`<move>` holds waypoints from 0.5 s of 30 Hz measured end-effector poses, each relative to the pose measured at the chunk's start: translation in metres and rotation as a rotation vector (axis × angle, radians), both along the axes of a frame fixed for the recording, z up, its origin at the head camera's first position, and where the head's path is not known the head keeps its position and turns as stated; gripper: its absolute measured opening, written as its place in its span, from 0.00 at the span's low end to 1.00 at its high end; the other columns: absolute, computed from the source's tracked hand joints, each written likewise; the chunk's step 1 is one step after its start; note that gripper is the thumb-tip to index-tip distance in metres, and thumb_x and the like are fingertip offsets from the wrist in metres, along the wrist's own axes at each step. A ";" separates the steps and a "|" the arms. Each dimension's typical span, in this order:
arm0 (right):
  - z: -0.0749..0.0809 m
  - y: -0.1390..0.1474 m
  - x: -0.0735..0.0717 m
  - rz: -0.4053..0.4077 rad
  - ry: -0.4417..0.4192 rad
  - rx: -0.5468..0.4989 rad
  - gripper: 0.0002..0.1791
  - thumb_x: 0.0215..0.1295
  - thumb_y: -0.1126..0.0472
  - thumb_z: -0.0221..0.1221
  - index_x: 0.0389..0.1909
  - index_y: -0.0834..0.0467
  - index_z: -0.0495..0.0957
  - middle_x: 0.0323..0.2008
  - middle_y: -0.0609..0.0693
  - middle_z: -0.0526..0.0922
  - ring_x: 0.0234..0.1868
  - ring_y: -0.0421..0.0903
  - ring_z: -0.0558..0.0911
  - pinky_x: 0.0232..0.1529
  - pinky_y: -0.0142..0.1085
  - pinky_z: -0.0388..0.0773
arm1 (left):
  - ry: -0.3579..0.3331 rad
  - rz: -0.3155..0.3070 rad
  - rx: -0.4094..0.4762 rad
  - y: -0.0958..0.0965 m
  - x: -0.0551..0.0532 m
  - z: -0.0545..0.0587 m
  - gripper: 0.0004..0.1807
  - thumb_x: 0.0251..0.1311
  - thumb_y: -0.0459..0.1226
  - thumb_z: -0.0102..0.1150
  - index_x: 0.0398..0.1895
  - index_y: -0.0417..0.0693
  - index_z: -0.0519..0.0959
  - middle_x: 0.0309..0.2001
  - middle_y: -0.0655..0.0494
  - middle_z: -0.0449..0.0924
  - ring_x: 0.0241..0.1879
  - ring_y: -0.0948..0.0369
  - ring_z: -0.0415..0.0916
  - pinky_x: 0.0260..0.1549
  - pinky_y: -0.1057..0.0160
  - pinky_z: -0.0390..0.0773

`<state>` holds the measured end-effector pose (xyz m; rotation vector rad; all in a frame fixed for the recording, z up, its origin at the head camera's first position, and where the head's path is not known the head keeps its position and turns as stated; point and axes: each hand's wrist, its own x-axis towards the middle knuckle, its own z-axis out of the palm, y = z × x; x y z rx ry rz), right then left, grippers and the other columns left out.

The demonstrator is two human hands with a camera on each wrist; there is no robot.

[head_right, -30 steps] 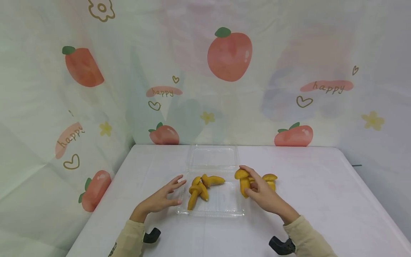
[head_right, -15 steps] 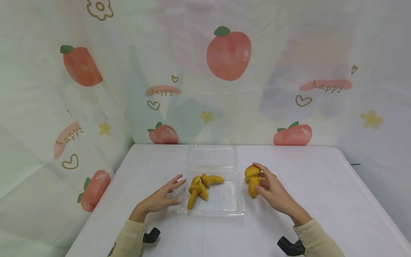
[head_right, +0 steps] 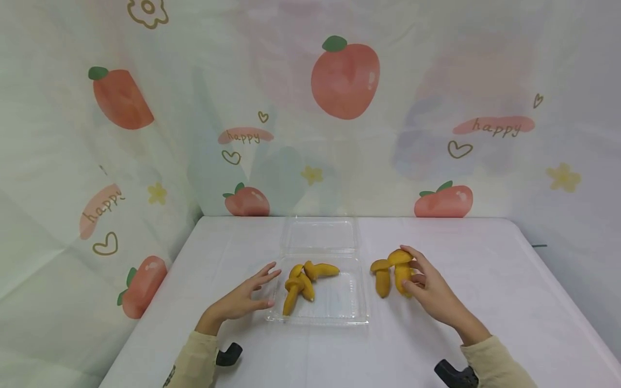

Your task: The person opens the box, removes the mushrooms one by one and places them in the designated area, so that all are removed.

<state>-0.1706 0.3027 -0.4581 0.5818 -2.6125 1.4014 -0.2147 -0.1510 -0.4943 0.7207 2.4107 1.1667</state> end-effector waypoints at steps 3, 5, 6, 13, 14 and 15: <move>-0.001 0.006 0.001 -0.016 0.004 0.019 0.39 0.70 0.72 0.58 0.78 0.61 0.53 0.66 0.62 0.64 0.53 0.17 0.68 0.40 0.23 0.82 | 0.004 0.001 0.003 0.000 0.000 0.000 0.40 0.68 0.42 0.63 0.80 0.52 0.57 0.84 0.53 0.39 0.82 0.42 0.39 0.73 0.29 0.51; -0.002 0.011 0.001 -0.031 0.004 0.029 0.39 0.69 0.72 0.58 0.78 0.61 0.53 0.66 0.54 0.65 0.52 0.17 0.69 0.40 0.23 0.82 | 0.003 0.001 0.005 0.000 0.000 0.000 0.40 0.68 0.42 0.63 0.80 0.52 0.58 0.84 0.53 0.39 0.82 0.42 0.38 0.73 0.29 0.50; -0.002 0.013 0.001 -0.035 0.002 0.031 0.39 0.69 0.73 0.58 0.78 0.60 0.52 0.66 0.50 0.65 0.51 0.18 0.71 0.39 0.24 0.82 | 0.002 0.003 0.003 -0.001 0.000 0.000 0.40 0.68 0.42 0.63 0.80 0.52 0.58 0.84 0.54 0.39 0.82 0.43 0.38 0.74 0.30 0.50; -0.005 0.023 0.001 -0.060 0.040 0.049 0.41 0.67 0.74 0.59 0.78 0.60 0.53 0.64 0.28 0.60 0.52 0.17 0.69 0.39 0.23 0.81 | 0.004 0.007 0.001 -0.001 0.000 0.000 0.40 0.67 0.42 0.63 0.80 0.52 0.58 0.84 0.54 0.39 0.82 0.42 0.39 0.73 0.29 0.52; -0.006 0.024 0.000 -0.065 0.048 0.055 0.41 0.67 0.74 0.59 0.77 0.61 0.53 0.63 0.27 0.60 0.52 0.17 0.69 0.39 0.22 0.81 | 0.010 0.005 0.000 -0.001 0.000 -0.001 0.40 0.67 0.42 0.63 0.80 0.52 0.58 0.84 0.53 0.40 0.82 0.41 0.39 0.73 0.29 0.52; -0.006 0.026 0.000 -0.066 0.054 0.057 0.41 0.67 0.75 0.59 0.77 0.61 0.53 0.63 0.26 0.59 0.51 0.17 0.70 0.38 0.22 0.81 | 0.013 0.004 -0.001 -0.001 -0.001 -0.001 0.40 0.67 0.42 0.63 0.80 0.52 0.58 0.84 0.52 0.40 0.82 0.41 0.39 0.72 0.29 0.52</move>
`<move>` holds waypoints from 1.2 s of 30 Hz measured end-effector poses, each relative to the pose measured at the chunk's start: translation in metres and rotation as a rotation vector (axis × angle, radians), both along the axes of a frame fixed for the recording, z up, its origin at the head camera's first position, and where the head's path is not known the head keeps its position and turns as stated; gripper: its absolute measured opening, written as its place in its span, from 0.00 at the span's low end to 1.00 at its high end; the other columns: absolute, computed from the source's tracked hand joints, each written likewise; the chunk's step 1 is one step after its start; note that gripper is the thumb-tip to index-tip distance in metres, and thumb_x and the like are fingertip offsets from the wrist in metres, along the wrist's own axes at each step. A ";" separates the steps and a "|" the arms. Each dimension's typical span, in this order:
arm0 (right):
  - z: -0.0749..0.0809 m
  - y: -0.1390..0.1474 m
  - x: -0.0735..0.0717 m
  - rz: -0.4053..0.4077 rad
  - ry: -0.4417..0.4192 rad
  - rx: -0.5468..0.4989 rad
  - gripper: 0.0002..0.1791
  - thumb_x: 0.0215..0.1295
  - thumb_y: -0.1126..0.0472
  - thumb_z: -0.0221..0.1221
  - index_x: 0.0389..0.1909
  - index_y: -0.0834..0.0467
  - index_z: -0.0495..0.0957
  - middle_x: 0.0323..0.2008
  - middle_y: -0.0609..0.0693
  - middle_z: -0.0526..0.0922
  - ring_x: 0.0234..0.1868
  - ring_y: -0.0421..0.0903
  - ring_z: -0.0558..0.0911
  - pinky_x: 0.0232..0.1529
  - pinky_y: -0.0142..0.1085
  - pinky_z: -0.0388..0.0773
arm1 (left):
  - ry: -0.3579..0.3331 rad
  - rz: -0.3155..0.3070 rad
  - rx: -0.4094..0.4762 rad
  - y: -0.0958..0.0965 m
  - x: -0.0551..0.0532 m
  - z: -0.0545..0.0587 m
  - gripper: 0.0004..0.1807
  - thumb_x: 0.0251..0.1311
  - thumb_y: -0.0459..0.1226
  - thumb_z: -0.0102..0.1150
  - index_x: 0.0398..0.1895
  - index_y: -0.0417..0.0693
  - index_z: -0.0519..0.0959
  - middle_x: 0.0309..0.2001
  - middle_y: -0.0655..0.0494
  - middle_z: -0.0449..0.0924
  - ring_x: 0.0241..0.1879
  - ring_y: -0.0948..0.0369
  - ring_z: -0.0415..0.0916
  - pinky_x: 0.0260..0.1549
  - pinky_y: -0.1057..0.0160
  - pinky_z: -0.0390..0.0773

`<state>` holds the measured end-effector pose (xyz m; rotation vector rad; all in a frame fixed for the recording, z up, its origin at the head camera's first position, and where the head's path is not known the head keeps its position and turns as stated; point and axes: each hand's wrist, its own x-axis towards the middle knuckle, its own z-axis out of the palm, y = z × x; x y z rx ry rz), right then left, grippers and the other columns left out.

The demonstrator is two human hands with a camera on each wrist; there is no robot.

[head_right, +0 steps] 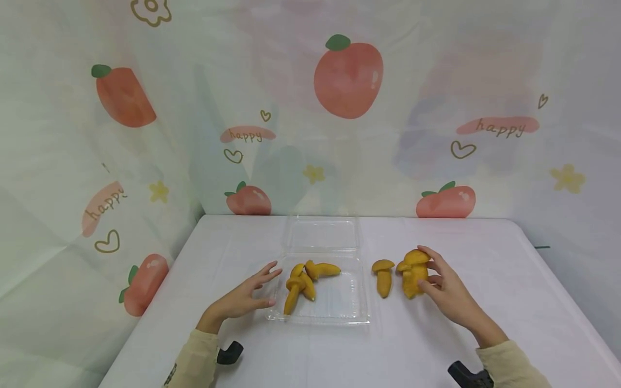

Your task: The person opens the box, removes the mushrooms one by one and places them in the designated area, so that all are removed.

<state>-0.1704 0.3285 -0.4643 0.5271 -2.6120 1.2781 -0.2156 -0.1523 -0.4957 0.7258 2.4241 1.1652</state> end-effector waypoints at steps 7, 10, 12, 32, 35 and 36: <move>-0.003 0.009 0.001 -0.023 0.027 0.008 0.42 0.65 0.77 0.60 0.77 0.64 0.53 0.62 0.21 0.58 0.49 0.16 0.70 0.37 0.21 0.80 | 0.005 -0.005 -0.001 0.000 0.000 -0.001 0.40 0.67 0.42 0.63 0.80 0.51 0.57 0.84 0.50 0.39 0.82 0.41 0.39 0.73 0.29 0.51; -0.004 0.013 0.001 -0.028 0.031 0.004 0.42 0.65 0.77 0.59 0.77 0.64 0.52 0.62 0.21 0.58 0.51 0.15 0.68 0.38 0.18 0.79 | 0.005 -0.004 -0.003 0.000 0.000 0.000 0.40 0.68 0.42 0.63 0.80 0.52 0.57 0.84 0.51 0.39 0.82 0.42 0.39 0.73 0.29 0.51; -0.005 0.015 0.001 -0.030 0.034 -0.001 0.42 0.65 0.78 0.59 0.77 0.64 0.52 0.62 0.21 0.58 0.52 0.15 0.67 0.39 0.17 0.78 | 0.000 0.000 -0.004 0.000 0.001 0.000 0.40 0.68 0.42 0.63 0.80 0.53 0.57 0.84 0.52 0.39 0.82 0.42 0.38 0.73 0.29 0.50; -0.017 0.031 -0.001 -0.112 -0.075 0.058 0.39 0.68 0.74 0.58 0.76 0.67 0.51 0.64 0.70 0.66 0.48 0.11 0.63 0.40 0.14 0.75 | -0.009 0.001 -0.004 0.000 -0.001 0.001 0.40 0.68 0.43 0.63 0.80 0.52 0.57 0.84 0.53 0.39 0.82 0.42 0.38 0.74 0.30 0.50; -0.020 0.033 -0.001 -0.113 -0.081 0.058 0.38 0.68 0.74 0.57 0.75 0.68 0.52 0.64 0.70 0.66 0.48 0.11 0.62 0.40 0.14 0.74 | -0.007 -0.003 0.000 0.000 -0.001 0.000 0.40 0.68 0.43 0.63 0.80 0.50 0.57 0.84 0.52 0.40 0.82 0.41 0.40 0.73 0.29 0.51; -0.021 0.034 -0.001 -0.114 -0.084 0.059 0.38 0.68 0.74 0.57 0.75 0.69 0.52 0.64 0.70 0.66 0.48 0.11 0.61 0.40 0.14 0.74 | -0.005 -0.005 0.001 0.000 -0.001 0.000 0.40 0.68 0.43 0.63 0.80 0.50 0.57 0.84 0.52 0.40 0.81 0.40 0.40 0.72 0.29 0.51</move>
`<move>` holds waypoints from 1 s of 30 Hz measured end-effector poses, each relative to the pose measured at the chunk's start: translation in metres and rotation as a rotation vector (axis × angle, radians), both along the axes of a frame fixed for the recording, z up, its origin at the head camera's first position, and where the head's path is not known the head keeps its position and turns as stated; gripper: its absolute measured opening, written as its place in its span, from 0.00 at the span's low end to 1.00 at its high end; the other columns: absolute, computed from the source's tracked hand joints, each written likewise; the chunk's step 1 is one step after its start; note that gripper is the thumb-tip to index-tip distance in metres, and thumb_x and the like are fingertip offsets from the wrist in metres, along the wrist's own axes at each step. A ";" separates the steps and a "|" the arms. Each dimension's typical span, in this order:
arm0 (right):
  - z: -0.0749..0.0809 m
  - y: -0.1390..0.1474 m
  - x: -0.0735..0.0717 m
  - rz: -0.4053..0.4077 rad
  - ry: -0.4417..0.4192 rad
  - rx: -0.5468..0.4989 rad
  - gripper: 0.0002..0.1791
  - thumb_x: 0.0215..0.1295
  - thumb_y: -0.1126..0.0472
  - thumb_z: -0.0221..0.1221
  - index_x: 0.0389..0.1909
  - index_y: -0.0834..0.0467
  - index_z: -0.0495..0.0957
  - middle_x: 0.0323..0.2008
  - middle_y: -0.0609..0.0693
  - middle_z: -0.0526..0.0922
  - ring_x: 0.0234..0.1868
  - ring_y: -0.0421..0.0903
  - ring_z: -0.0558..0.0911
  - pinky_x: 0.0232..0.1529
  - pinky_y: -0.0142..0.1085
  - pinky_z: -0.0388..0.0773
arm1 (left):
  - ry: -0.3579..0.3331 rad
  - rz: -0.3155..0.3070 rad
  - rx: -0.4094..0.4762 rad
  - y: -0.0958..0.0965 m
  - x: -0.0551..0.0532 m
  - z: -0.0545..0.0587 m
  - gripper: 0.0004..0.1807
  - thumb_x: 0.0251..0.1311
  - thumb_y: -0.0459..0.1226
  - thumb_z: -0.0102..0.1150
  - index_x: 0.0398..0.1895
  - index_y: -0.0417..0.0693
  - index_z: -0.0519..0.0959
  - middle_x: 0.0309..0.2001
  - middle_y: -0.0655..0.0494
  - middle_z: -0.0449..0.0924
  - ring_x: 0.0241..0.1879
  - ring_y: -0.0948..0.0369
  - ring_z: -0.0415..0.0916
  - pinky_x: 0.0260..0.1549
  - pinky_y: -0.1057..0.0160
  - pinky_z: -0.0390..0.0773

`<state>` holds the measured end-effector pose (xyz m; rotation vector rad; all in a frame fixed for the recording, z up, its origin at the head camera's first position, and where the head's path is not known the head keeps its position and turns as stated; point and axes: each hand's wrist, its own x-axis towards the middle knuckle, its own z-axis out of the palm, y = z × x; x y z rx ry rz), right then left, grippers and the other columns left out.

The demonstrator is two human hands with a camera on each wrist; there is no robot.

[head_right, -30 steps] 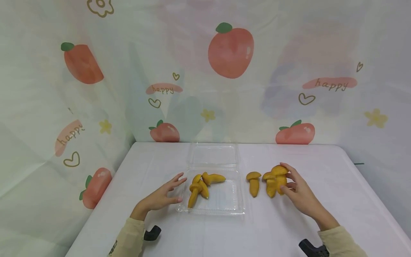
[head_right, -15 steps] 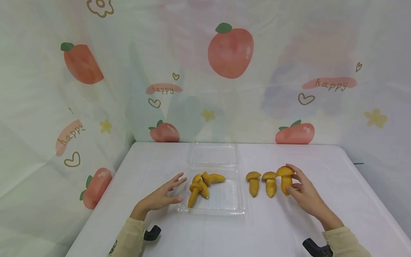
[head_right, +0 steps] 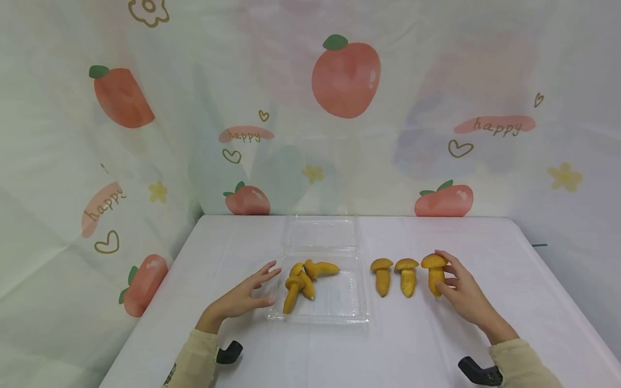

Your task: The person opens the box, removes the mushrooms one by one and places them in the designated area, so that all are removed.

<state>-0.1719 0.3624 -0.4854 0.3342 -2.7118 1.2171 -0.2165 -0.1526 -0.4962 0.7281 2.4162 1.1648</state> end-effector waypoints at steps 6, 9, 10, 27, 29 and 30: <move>-0.006 0.004 -0.005 -0.013 -0.030 0.012 0.38 0.67 0.74 0.58 0.75 0.69 0.52 0.64 0.73 0.65 0.48 0.11 0.59 0.40 0.12 0.71 | 0.003 -0.002 -0.002 0.000 -0.001 0.000 0.40 0.68 0.43 0.63 0.80 0.50 0.57 0.84 0.51 0.40 0.81 0.40 0.41 0.72 0.29 0.52; -0.010 0.007 -0.009 -0.022 -0.057 0.033 0.38 0.67 0.74 0.58 0.75 0.69 0.53 0.65 0.73 0.65 0.51 0.18 0.66 0.41 0.12 0.70 | 0.003 -0.010 0.000 0.000 -0.001 0.000 0.40 0.68 0.43 0.63 0.80 0.50 0.57 0.84 0.51 0.40 0.81 0.40 0.40 0.72 0.29 0.52; -0.012 0.008 -0.010 -0.023 -0.071 0.040 0.38 0.67 0.73 0.58 0.75 0.69 0.53 0.65 0.73 0.66 0.53 0.25 0.71 0.41 0.13 0.71 | 0.003 -0.013 0.000 0.000 -0.001 0.000 0.40 0.68 0.43 0.63 0.80 0.49 0.57 0.84 0.51 0.39 0.81 0.40 0.40 0.72 0.29 0.52; -0.026 0.011 -0.021 -0.046 -0.254 0.081 0.40 0.71 0.70 0.55 0.78 0.66 0.48 0.68 0.75 0.63 0.59 0.72 0.74 0.40 0.24 0.78 | 0.009 0.000 -0.011 0.000 0.000 -0.002 0.40 0.68 0.44 0.63 0.80 0.52 0.57 0.84 0.53 0.39 0.82 0.41 0.39 0.73 0.29 0.51; -0.027 0.011 -0.021 -0.051 -0.263 0.085 0.40 0.71 0.70 0.55 0.79 0.66 0.47 0.68 0.76 0.63 0.59 0.71 0.74 0.40 0.24 0.77 | 0.014 -0.003 -0.011 0.000 -0.001 -0.002 0.40 0.68 0.44 0.63 0.80 0.51 0.57 0.84 0.52 0.39 0.81 0.40 0.40 0.72 0.29 0.52; -0.027 0.011 -0.021 -0.053 -0.268 0.085 0.40 0.71 0.70 0.55 0.79 0.66 0.46 0.68 0.76 0.63 0.59 0.71 0.74 0.39 0.23 0.77 | 0.015 -0.006 -0.006 0.000 -0.001 -0.003 0.40 0.68 0.43 0.63 0.80 0.50 0.57 0.84 0.51 0.39 0.81 0.40 0.40 0.72 0.29 0.52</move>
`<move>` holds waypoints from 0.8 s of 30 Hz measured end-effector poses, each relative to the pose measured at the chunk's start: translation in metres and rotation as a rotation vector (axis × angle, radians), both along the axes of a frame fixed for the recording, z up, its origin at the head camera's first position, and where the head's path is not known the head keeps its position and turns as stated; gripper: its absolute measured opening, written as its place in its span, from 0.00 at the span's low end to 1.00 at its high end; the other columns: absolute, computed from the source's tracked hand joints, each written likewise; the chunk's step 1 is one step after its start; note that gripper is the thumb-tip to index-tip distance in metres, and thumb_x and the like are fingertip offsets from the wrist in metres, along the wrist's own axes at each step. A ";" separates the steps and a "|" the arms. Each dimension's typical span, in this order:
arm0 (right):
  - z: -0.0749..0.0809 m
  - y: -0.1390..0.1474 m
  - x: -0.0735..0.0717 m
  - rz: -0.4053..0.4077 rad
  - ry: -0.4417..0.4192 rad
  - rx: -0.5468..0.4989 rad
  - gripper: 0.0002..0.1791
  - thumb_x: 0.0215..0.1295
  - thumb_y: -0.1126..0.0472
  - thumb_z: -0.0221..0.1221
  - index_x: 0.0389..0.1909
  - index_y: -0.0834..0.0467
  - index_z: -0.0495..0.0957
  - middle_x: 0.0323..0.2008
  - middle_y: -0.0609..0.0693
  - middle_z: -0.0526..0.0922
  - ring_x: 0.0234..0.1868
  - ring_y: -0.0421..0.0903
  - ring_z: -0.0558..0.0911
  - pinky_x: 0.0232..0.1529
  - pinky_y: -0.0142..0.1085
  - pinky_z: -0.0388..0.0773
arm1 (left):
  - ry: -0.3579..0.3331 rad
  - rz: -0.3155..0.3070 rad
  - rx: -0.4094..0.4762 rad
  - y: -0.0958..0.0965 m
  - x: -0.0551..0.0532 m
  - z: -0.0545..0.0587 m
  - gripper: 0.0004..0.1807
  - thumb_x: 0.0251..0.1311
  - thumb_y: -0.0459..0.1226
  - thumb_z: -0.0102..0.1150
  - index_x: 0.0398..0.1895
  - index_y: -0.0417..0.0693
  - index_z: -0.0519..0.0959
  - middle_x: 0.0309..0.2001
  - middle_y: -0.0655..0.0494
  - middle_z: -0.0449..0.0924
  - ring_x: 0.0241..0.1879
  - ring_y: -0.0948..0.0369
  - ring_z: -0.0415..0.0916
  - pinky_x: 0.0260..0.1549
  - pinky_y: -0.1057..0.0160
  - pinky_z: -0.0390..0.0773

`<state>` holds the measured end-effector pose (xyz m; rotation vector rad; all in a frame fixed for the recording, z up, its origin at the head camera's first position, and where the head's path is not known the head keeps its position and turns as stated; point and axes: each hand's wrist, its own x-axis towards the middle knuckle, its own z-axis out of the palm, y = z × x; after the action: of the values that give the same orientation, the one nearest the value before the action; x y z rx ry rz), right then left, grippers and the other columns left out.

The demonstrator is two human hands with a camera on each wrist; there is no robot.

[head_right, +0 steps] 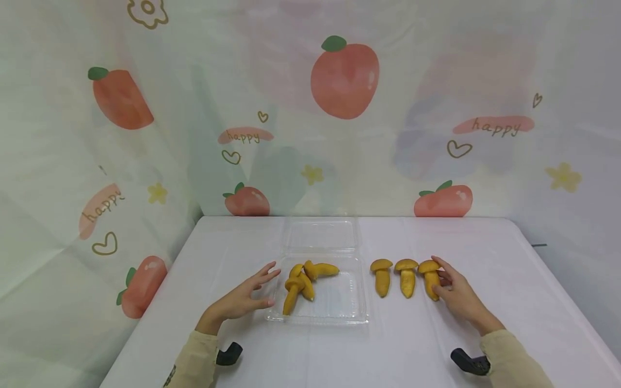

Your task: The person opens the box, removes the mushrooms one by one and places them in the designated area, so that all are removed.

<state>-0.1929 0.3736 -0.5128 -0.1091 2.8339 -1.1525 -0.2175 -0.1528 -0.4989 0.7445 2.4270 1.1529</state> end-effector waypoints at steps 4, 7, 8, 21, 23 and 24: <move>-0.002 0.001 -0.001 -0.008 0.002 0.002 0.40 0.70 0.70 0.55 0.78 0.68 0.47 0.65 0.78 0.65 0.57 0.69 0.75 0.38 0.21 0.74 | 0.004 -0.013 0.019 0.000 -0.001 0.000 0.40 0.68 0.43 0.63 0.80 0.49 0.57 0.84 0.49 0.40 0.81 0.40 0.40 0.72 0.29 0.52; -0.002 0.002 -0.001 -0.012 0.009 0.004 0.39 0.70 0.69 0.55 0.78 0.68 0.48 0.63 0.79 0.67 0.57 0.69 0.76 0.38 0.21 0.74 | 0.009 -0.022 0.030 -0.001 -0.001 -0.001 0.40 0.68 0.42 0.63 0.80 0.48 0.57 0.83 0.47 0.40 0.81 0.39 0.40 0.72 0.28 0.52; -0.002 0.002 0.000 -0.013 0.010 0.004 0.39 0.71 0.69 0.55 0.78 0.68 0.48 0.63 0.78 0.67 0.56 0.68 0.76 0.38 0.21 0.74 | 0.009 -0.023 0.030 -0.001 -0.001 -0.001 0.40 0.68 0.42 0.63 0.80 0.48 0.57 0.83 0.47 0.40 0.81 0.39 0.40 0.72 0.28 0.52; 0.014 0.007 0.001 -0.018 -0.084 0.069 0.44 0.75 0.55 0.55 0.78 0.70 0.41 0.64 0.82 0.60 0.59 0.76 0.71 0.52 0.62 0.79 | 0.010 -0.024 0.032 -0.001 -0.001 0.000 0.41 0.68 0.42 0.63 0.80 0.48 0.56 0.83 0.45 0.39 0.81 0.39 0.39 0.72 0.28 0.52; 0.019 0.008 0.003 -0.025 -0.104 0.079 0.45 0.76 0.52 0.53 0.78 0.69 0.40 0.65 0.83 0.58 0.60 0.78 0.68 0.53 0.67 0.76 | 0.009 -0.026 0.034 -0.001 -0.001 0.000 0.41 0.68 0.42 0.63 0.80 0.48 0.57 0.83 0.45 0.40 0.81 0.39 0.40 0.72 0.28 0.52; 0.021 0.009 0.004 -0.026 -0.108 0.083 0.44 0.77 0.51 0.52 0.78 0.69 0.39 0.66 0.83 0.57 0.60 0.78 0.67 0.54 0.68 0.75 | 0.011 -0.027 0.034 -0.001 -0.002 -0.001 0.41 0.68 0.42 0.63 0.80 0.47 0.56 0.83 0.45 0.40 0.81 0.38 0.40 0.71 0.27 0.52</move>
<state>-0.1892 0.3825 -0.4916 -0.0043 2.7904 -1.0116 -0.2191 -0.1539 -0.4995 0.7935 2.4044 1.1853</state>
